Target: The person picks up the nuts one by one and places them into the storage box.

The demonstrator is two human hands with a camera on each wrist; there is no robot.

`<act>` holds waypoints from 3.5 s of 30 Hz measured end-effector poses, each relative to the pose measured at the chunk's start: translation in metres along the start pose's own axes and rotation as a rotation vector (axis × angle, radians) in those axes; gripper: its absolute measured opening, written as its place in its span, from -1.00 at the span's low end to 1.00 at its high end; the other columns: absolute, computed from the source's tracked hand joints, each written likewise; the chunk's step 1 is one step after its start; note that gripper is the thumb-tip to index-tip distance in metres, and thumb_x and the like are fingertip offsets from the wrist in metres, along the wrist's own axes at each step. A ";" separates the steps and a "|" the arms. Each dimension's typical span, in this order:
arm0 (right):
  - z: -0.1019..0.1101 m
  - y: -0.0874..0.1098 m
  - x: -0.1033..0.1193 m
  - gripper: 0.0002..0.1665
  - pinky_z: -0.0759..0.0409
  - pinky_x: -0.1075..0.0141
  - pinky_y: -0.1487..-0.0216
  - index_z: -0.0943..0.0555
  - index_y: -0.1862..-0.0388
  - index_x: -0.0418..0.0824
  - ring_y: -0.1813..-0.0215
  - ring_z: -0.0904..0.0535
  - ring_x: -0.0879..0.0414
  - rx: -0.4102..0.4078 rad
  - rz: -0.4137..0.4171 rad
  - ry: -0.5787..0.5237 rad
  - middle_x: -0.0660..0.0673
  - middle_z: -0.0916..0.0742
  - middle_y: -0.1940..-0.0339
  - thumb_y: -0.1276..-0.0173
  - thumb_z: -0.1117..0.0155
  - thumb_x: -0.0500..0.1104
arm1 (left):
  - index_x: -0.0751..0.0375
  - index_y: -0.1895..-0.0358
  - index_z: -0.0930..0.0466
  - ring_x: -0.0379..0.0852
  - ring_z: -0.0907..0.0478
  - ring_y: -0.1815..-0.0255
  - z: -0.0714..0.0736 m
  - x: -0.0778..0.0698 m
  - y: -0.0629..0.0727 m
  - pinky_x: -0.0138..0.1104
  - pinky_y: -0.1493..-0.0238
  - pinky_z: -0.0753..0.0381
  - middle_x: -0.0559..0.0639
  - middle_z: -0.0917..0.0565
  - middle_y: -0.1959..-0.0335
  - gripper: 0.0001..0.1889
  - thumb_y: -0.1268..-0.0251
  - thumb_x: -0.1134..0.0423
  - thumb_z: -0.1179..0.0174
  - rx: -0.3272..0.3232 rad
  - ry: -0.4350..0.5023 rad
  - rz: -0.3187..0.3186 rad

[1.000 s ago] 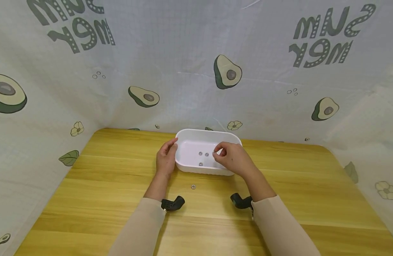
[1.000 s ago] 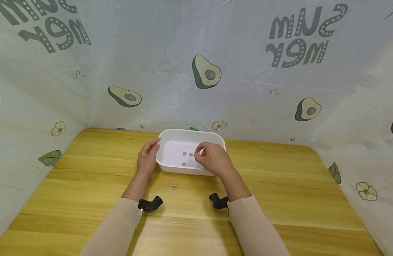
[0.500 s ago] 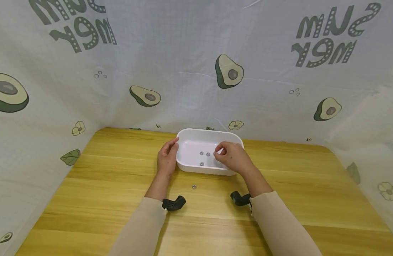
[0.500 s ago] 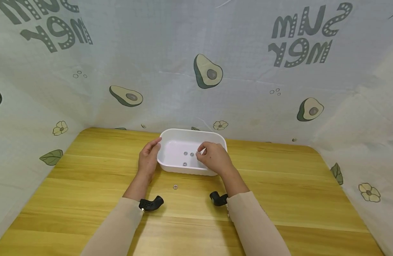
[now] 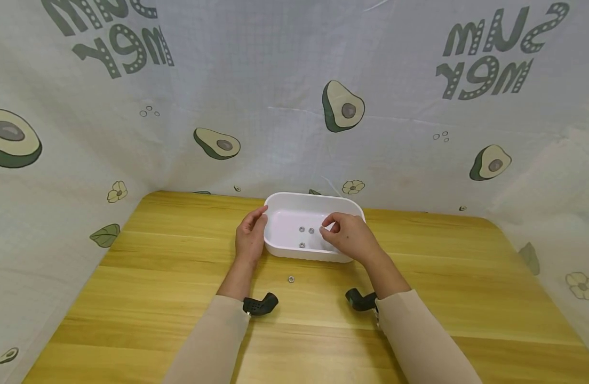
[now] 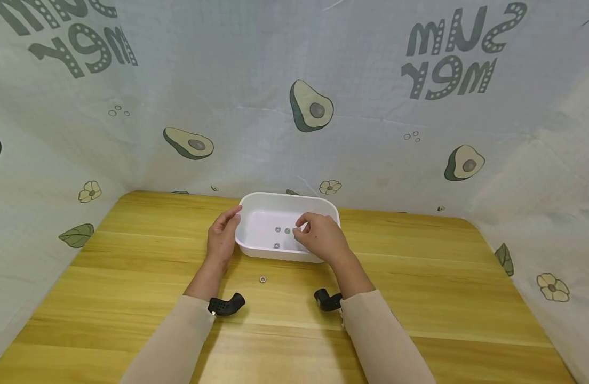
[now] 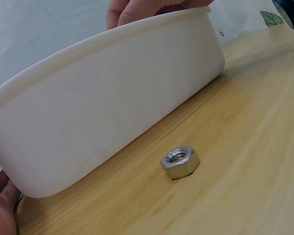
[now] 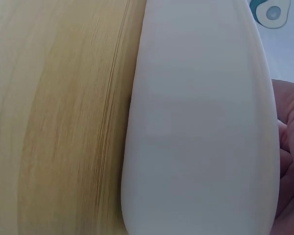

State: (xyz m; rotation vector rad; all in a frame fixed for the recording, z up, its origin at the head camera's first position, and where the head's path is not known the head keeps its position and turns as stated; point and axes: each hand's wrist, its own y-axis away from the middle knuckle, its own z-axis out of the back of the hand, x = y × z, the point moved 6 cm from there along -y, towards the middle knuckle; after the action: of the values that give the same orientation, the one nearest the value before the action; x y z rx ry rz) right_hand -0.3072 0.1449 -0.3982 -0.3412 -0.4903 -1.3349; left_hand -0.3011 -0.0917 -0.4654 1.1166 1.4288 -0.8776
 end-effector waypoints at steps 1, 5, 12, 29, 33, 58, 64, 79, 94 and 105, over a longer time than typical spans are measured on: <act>0.000 0.000 0.001 -0.76 -0.49 0.30 0.33 -0.68 0.07 -0.10 0.34 -0.51 0.05 -0.001 0.003 -0.001 -0.08 -0.67 0.37 -0.42 -0.33 0.00 | 0.08 -0.25 -0.66 0.02 -0.50 -0.35 0.000 0.000 0.000 -0.09 -0.46 -0.49 0.07 -0.60 -0.35 -0.65 -0.53 0.13 -0.09 0.002 0.000 -0.004; 0.001 0.003 0.005 -0.77 -0.48 0.30 0.36 -0.68 0.07 -0.10 0.38 -0.50 0.06 -0.003 0.016 -0.018 -0.07 -0.67 0.40 -0.42 -0.33 -0.01 | 0.08 -0.25 -0.66 0.01 -0.50 -0.36 0.000 -0.001 0.000 -0.10 -0.46 -0.48 0.06 -0.60 -0.35 -0.65 -0.53 0.13 -0.09 0.005 0.003 -0.009; 0.004 0.016 0.019 -0.79 -0.47 0.31 0.40 -0.69 0.09 -0.09 0.44 -0.48 0.10 -0.022 0.059 -0.046 -0.03 -0.67 0.44 -0.41 -0.34 -0.02 | 0.11 -0.25 -0.65 0.02 -0.51 -0.33 -0.001 -0.001 0.000 -0.12 -0.43 -0.51 0.08 -0.61 -0.34 -0.65 -0.54 0.16 -0.09 0.002 0.001 -0.016; -0.010 0.052 0.051 -0.88 -0.45 0.40 0.49 -0.72 0.17 -0.08 0.51 -0.46 0.19 -0.026 0.175 -0.137 0.07 -0.66 0.55 -0.35 -0.42 -0.12 | 0.10 -0.25 -0.66 0.01 -0.51 -0.34 -0.001 -0.002 0.001 -0.11 -0.43 -0.51 0.08 -0.61 -0.34 -0.65 -0.54 0.16 -0.09 -0.001 -0.002 -0.020; -0.019 0.056 0.054 -0.91 -0.46 0.40 0.48 -0.72 0.19 -0.06 0.49 -0.47 0.19 0.026 0.175 -0.163 0.08 -0.66 0.54 -0.36 -0.42 -0.11 | 0.12 -0.26 -0.65 0.02 -0.51 -0.35 -0.001 -0.002 0.001 -0.09 -0.44 -0.51 0.08 -0.61 -0.35 -0.65 -0.54 0.18 -0.08 0.002 0.001 -0.021; -0.078 0.059 0.050 -0.93 -0.47 0.39 0.32 -0.68 0.24 -0.02 0.44 -0.48 0.28 0.228 0.279 0.012 0.17 -0.60 0.55 -0.31 -0.38 -0.14 | 0.05 -0.24 -0.66 -0.02 -0.50 -0.37 0.001 0.000 0.000 -0.13 -0.45 -0.50 0.02 -0.61 -0.34 -0.66 -0.53 0.12 -0.10 0.002 0.000 -0.004; -0.078 0.060 0.049 -0.94 -0.47 0.38 0.33 -0.67 0.29 -0.01 0.43 -0.47 0.27 0.222 0.261 0.041 0.15 -0.60 0.54 -0.29 -0.40 -0.13 | 0.05 -0.26 -0.65 -0.01 -0.50 -0.37 0.001 0.000 0.000 -0.11 -0.46 -0.50 0.02 -0.60 -0.35 -0.65 -0.54 0.12 -0.09 0.012 -0.005 0.000; -0.038 0.062 0.051 -0.94 -0.49 0.38 0.37 -0.67 0.34 -0.03 0.47 -0.48 0.23 0.133 0.200 -0.032 0.12 -0.61 0.57 -0.32 -0.40 -0.12 | 0.08 -0.25 -0.65 0.00 -0.50 -0.36 -0.001 -0.001 0.001 -0.10 -0.45 -0.50 0.05 -0.60 -0.35 -0.65 -0.53 0.13 -0.10 0.002 -0.006 -0.006; 0.012 0.038 0.022 -0.85 -0.45 0.31 0.45 -0.70 0.17 -0.12 0.50 -0.45 0.12 -0.022 0.083 -0.022 -0.02 -0.65 0.49 -0.41 -0.35 -0.08 | 0.06 -0.24 -0.66 0.01 -0.49 -0.37 0.001 0.001 -0.001 -0.09 -0.46 -0.49 0.04 -0.60 -0.35 -0.66 -0.53 0.13 -0.10 -0.002 -0.021 -0.007; 0.006 0.010 0.015 -0.84 -0.46 0.31 0.37 -0.71 0.19 -0.10 0.44 -0.50 0.10 0.013 0.076 0.061 -0.03 -0.68 0.46 -0.38 -0.33 -0.04 | 0.05 -0.25 -0.65 0.00 -0.49 -0.38 0.000 0.001 -0.001 -0.11 -0.46 -0.49 0.01 -0.59 -0.36 -0.65 -0.53 0.13 -0.09 0.008 -0.009 -0.003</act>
State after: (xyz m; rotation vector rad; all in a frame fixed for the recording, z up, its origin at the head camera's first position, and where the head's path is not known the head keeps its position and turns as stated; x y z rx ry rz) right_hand -0.2957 0.1374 -0.3844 -0.3042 -0.4308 -1.2638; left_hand -0.3025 -0.0920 -0.4662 1.1154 1.4211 -0.8910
